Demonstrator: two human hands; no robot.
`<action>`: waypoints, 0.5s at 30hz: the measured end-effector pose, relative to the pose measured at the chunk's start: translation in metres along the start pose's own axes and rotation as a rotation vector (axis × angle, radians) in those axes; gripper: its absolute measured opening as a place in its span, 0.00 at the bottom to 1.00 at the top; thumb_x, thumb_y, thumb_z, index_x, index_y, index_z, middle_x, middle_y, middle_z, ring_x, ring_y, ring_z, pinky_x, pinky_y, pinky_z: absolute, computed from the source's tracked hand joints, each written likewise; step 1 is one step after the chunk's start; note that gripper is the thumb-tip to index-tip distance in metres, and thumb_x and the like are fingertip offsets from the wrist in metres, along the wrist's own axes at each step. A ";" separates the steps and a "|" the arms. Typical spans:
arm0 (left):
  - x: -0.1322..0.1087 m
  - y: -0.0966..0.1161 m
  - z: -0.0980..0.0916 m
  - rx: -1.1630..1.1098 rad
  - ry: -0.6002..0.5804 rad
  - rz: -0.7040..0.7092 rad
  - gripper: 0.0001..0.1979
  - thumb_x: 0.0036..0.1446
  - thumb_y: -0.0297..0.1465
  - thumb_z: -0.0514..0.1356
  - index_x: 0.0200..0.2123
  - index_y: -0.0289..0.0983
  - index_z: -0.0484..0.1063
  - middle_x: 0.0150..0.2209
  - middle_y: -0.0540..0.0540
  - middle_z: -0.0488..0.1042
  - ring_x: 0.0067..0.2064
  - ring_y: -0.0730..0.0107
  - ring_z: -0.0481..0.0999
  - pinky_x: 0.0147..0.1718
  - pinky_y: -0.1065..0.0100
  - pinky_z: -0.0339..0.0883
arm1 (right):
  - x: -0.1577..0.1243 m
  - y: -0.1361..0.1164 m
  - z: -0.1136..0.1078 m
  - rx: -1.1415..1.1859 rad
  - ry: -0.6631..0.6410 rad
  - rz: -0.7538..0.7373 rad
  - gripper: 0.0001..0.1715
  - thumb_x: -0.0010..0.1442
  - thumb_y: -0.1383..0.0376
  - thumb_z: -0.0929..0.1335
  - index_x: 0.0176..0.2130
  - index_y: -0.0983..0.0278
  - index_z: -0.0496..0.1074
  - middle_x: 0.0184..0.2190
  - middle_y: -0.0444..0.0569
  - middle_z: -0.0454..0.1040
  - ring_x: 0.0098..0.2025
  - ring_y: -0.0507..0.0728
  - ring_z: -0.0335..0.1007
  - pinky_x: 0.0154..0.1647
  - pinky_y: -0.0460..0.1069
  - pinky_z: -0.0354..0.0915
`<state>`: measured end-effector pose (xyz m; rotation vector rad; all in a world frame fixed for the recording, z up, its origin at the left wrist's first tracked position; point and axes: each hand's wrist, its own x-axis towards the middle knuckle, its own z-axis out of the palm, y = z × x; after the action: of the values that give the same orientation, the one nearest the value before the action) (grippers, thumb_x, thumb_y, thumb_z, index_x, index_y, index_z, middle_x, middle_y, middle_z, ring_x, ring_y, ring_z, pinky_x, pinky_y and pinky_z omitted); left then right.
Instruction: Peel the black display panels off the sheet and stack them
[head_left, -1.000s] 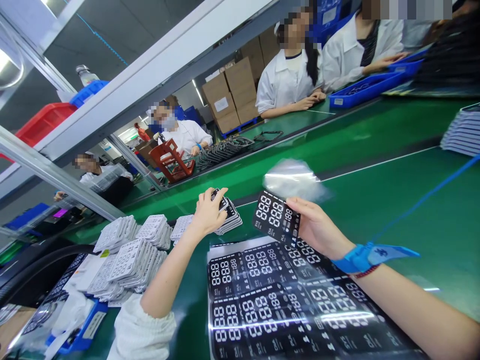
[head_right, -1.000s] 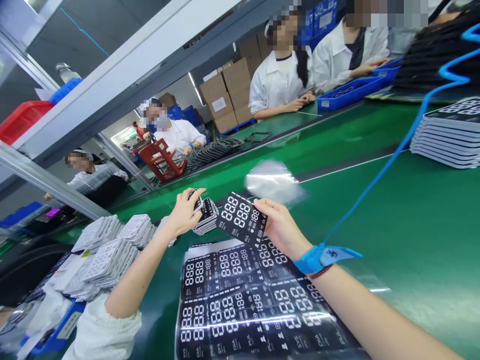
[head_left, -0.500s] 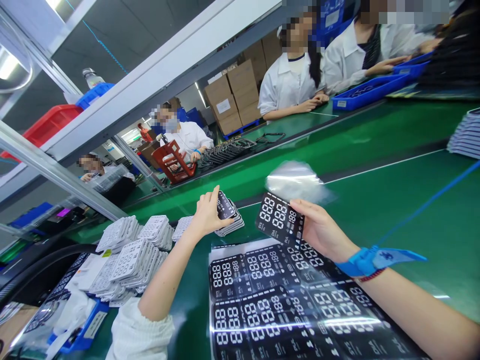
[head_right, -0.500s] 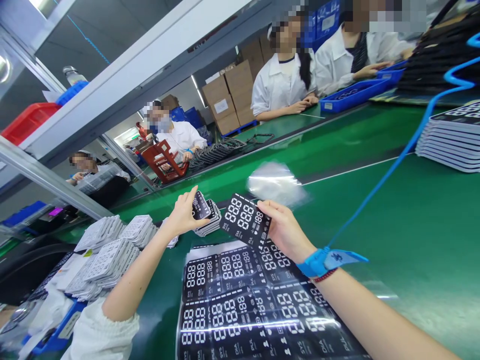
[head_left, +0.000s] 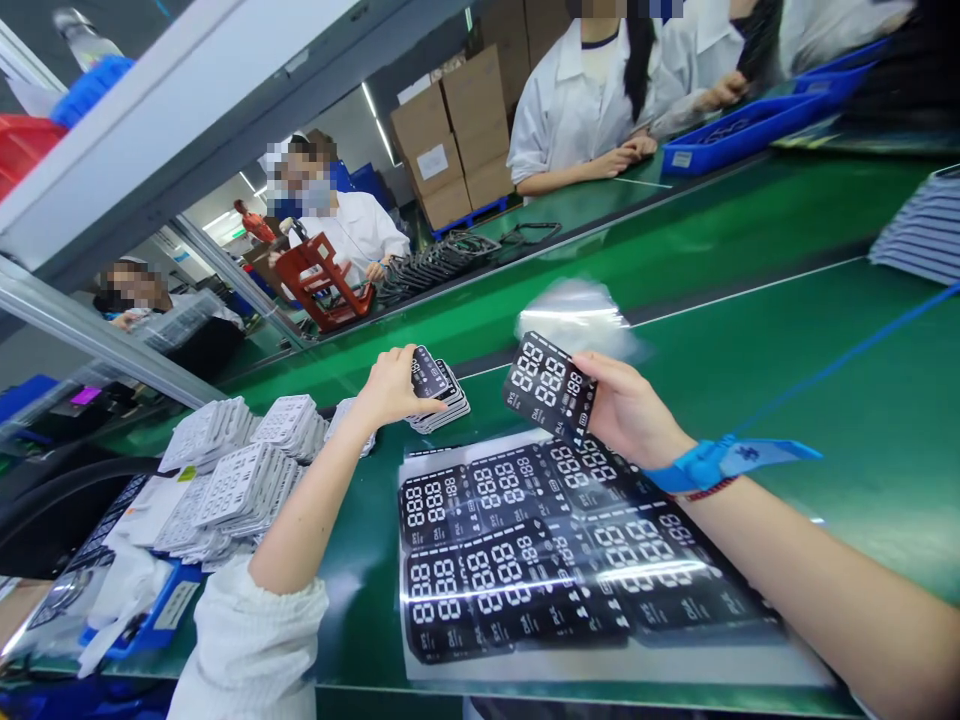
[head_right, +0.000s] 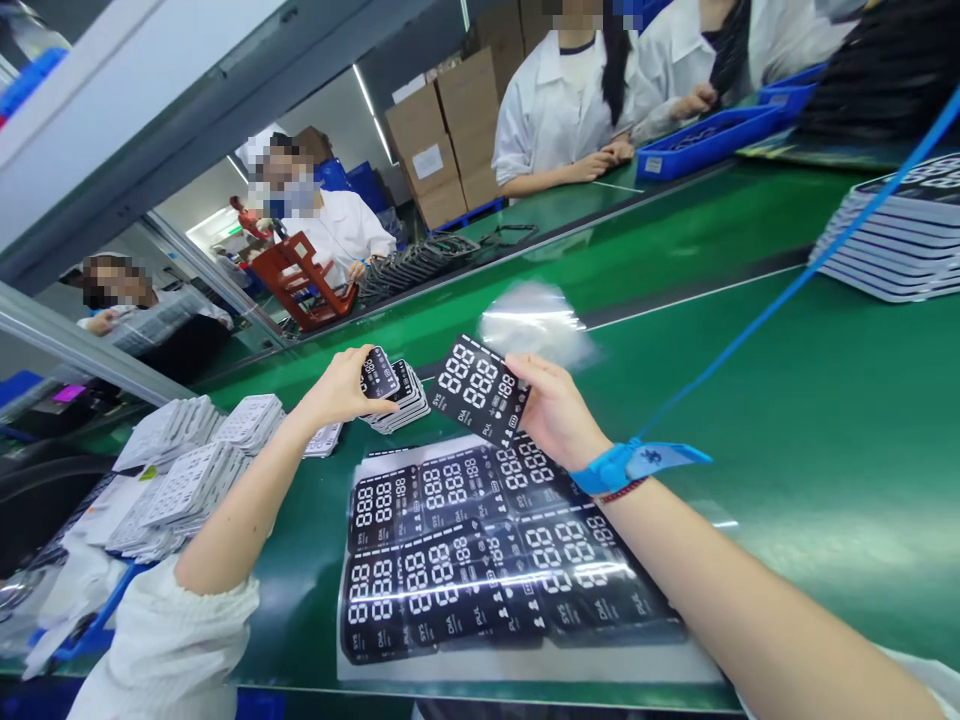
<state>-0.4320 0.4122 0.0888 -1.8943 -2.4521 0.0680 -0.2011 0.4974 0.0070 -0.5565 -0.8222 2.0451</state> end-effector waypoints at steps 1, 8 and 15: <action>0.002 0.000 0.000 -0.001 -0.021 -0.001 0.48 0.41 0.47 0.68 0.60 0.30 0.53 0.56 0.34 0.62 0.57 0.49 0.61 0.54 0.59 0.56 | 0.000 0.000 0.000 0.000 -0.006 0.006 0.18 0.39 0.56 0.77 0.23 0.60 0.68 0.23 0.42 0.69 0.26 0.53 0.64 0.27 0.49 0.61; 0.016 -0.008 0.007 -0.027 -0.094 0.018 0.49 0.40 0.45 0.68 0.60 0.28 0.54 0.58 0.30 0.60 0.59 0.46 0.59 0.56 0.56 0.55 | 0.000 0.001 0.002 0.019 0.013 -0.003 0.18 0.37 0.56 0.77 0.23 0.61 0.69 0.25 0.42 0.72 0.29 0.54 0.67 0.31 0.50 0.64; 0.014 0.009 0.025 -0.111 -0.087 0.032 0.49 0.42 0.43 0.69 0.62 0.32 0.51 0.63 0.33 0.54 0.64 0.44 0.50 0.60 0.52 0.49 | -0.006 -0.004 0.006 0.024 0.080 0.036 0.08 0.40 0.63 0.74 0.26 0.60 0.74 0.30 0.45 0.76 0.35 0.58 0.70 0.37 0.52 0.65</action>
<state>-0.4284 0.4274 0.0630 -2.0164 -2.5312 0.0161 -0.1992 0.4918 0.0149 -0.6403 -0.7443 2.0491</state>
